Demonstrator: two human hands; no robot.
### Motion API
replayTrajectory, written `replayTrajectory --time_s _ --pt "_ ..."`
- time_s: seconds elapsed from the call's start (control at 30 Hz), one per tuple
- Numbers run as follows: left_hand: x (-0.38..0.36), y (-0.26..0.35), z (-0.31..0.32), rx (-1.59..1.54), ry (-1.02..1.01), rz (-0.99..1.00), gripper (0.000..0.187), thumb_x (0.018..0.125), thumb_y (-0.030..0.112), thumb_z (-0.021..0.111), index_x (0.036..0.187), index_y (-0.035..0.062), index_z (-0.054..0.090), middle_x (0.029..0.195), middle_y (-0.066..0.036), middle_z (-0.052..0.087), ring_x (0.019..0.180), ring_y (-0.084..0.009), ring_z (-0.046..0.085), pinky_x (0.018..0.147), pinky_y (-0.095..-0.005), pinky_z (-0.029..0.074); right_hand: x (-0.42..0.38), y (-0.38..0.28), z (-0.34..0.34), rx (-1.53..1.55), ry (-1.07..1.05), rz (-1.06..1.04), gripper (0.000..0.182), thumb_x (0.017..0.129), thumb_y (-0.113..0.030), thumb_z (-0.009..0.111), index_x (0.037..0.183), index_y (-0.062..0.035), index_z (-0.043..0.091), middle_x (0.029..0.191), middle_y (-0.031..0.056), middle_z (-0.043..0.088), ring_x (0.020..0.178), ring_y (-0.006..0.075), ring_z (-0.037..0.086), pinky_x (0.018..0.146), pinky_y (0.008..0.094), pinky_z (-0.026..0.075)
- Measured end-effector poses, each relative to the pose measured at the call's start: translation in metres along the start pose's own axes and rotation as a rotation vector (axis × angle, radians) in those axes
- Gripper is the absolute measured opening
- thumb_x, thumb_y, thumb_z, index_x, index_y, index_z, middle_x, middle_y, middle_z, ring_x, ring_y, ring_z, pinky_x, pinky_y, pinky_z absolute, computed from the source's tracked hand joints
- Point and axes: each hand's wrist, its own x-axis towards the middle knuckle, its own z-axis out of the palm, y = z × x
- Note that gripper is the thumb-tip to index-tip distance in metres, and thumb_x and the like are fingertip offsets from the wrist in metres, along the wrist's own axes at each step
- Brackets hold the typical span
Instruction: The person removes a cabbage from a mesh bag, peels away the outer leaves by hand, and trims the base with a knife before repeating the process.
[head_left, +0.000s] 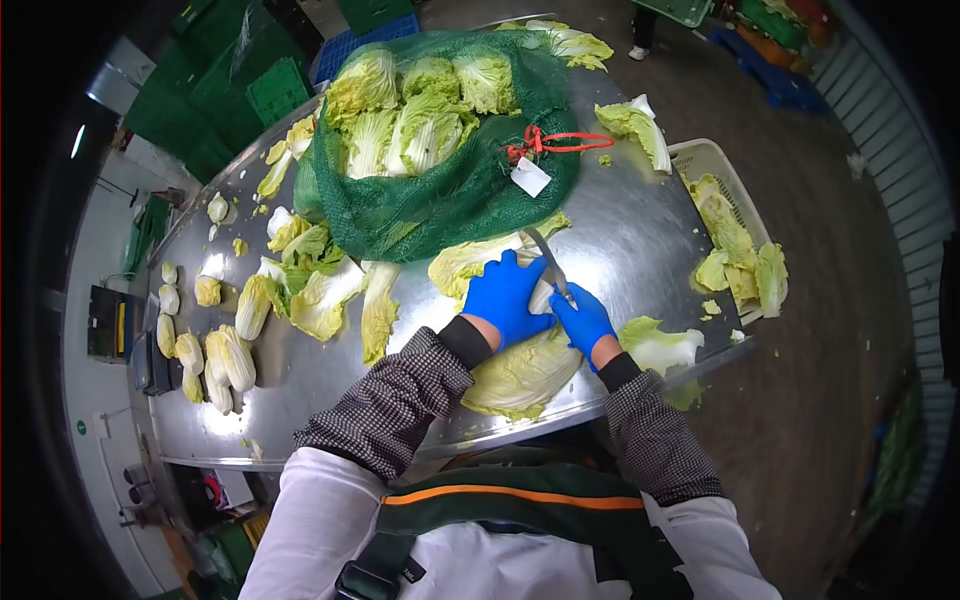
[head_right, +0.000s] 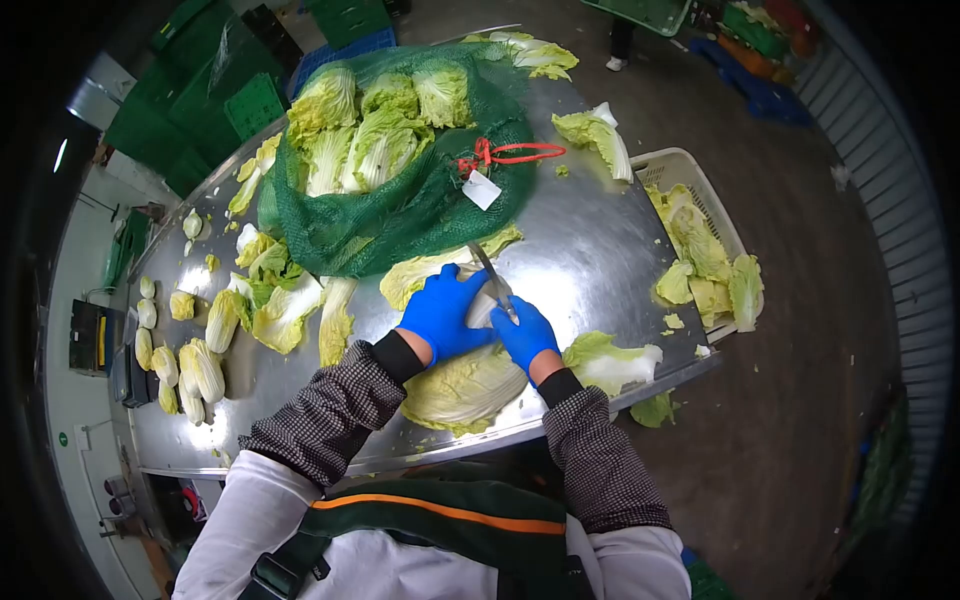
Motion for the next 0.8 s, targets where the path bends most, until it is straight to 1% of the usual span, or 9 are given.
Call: replayTrajectory --time_s 0.23,0.37,0.43,0.5,0.53,0.6,0.67,0.73,0.8 --pt "-0.014 -0.049 0.015 -0.471 0.223 0.058 0.052 0.075 0.026 0.071 0.119 0.0070 0.051 0.112 -0.017 0.055 0.106 -0.0325 0.056 0.090 -0.0380 0.046 -0.027 -0.026 0.011 -0.141 0.087 -0.126 0.040 0.080 -0.038 0.067 0.102 -0.0068 0.054 0.094 0.0156 0.060 0.087 0.0314 0.060 0.077 0.0382 0.047" --pt "-0.027 -0.086 0.007 -0.478 0.462 -0.085 0.051 0.074 0.019 0.071 0.119 0.0076 0.051 0.113 -0.015 0.057 0.102 -0.0293 0.058 0.088 -0.0360 0.046 -0.036 -0.011 0.016 0.001 0.110 -0.088 0.034 0.073 -0.020 0.067 0.099 -0.0080 0.048 0.093 0.0124 0.057 0.086 0.0299 0.058 0.077 0.0378 0.047" --pt "-0.030 -0.135 0.007 -0.539 0.468 -0.316 0.053 0.073 0.016 0.072 0.120 0.0081 0.050 0.110 -0.015 0.058 0.102 -0.0271 0.058 0.087 -0.0355 0.046 -0.040 0.003 0.018 0.038 0.148 -0.141 0.032 0.072 -0.014 0.064 0.100 -0.0082 0.048 0.095 0.0113 0.057 0.087 0.0293 0.058 0.078 0.0372 0.047" --pt "-0.042 -0.210 0.023 -0.398 0.498 -0.409 0.059 0.069 0.015 0.074 0.123 0.0105 0.049 0.119 -0.016 0.054 0.104 -0.0314 0.057 0.087 -0.0373 0.047 -0.040 0.021 0.022 0.016 0.175 -0.125 0.033 0.072 -0.010 0.061 0.102 -0.0092 0.047 0.096 0.0094 0.057 0.090 0.0275 0.058 0.080 0.0359 0.046" --pt "-0.055 -0.226 0.019 -0.161 0.354 -0.534 0.066 0.068 0.015 0.075 0.127 0.0127 0.047 0.126 -0.017 0.049 0.105 -0.0344 0.057 0.088 -0.0383 0.047 -0.040 0.028 0.023 0.026 0.184 -0.112 0.033 0.072 -0.009 0.061 0.102 -0.0096 0.047 0.096 0.0091 0.057 0.090 0.0272 0.058 0.081 0.0358 0.046" --pt "-0.067 -0.190 -0.010 0.221 0.100 -0.738 0.086 0.063 0.018 0.078 0.139 0.0188 0.037 0.140 -0.018 0.034 0.113 -0.0417 0.050 0.090 -0.0437 0.047 -0.043 0.028 0.023 0.060 0.182 -0.061 0.035 0.072 -0.007 0.060 0.104 -0.0107 0.047 0.096 0.0087 0.057 0.092 0.0265 0.057 0.082 0.0352 0.045" --pt "-0.065 -0.132 -0.026 0.400 0.399 -0.422 0.091 0.063 0.020 0.078 0.142 0.0199 0.033 0.141 -0.020 0.034 0.124 -0.0411 0.039 0.098 -0.0460 0.040 -0.042 0.027 0.027 0.080 0.206 -0.088 0.034 0.072 -0.007 0.060 0.104 -0.0107 0.047 0.096 0.0091 0.057 0.092 0.0268 0.057 0.082 0.0353 0.045" --pt "-0.053 -0.084 -0.022 -0.086 0.581 0.013 0.071 0.073 0.018 0.073 0.136 0.0081 0.042 0.130 -0.020 0.048 0.121 -0.0375 0.044 0.100 -0.0426 0.037 -0.041 0.019 0.027 0.110 0.188 -0.047 0.032 0.073 -0.007 0.060 0.102 -0.0106 0.047 0.097 0.0093 0.057 0.091 0.0276 0.057 0.081 0.0358 0.045" --pt "-0.052 -0.020 0.004 -0.483 0.405 0.017 0.069 0.081 0.025 0.069 0.139 0.0040 0.039 0.127 -0.020 0.051 0.119 -0.0381 0.047 0.102 -0.0418 0.035 -0.046 -0.001 0.025 0.120 0.179 -0.074 0.032 0.072 -0.007 0.060 0.101 -0.0105 0.047 0.097 0.0095 0.057 0.092 0.0281 0.058 0.080 0.0365 0.046"
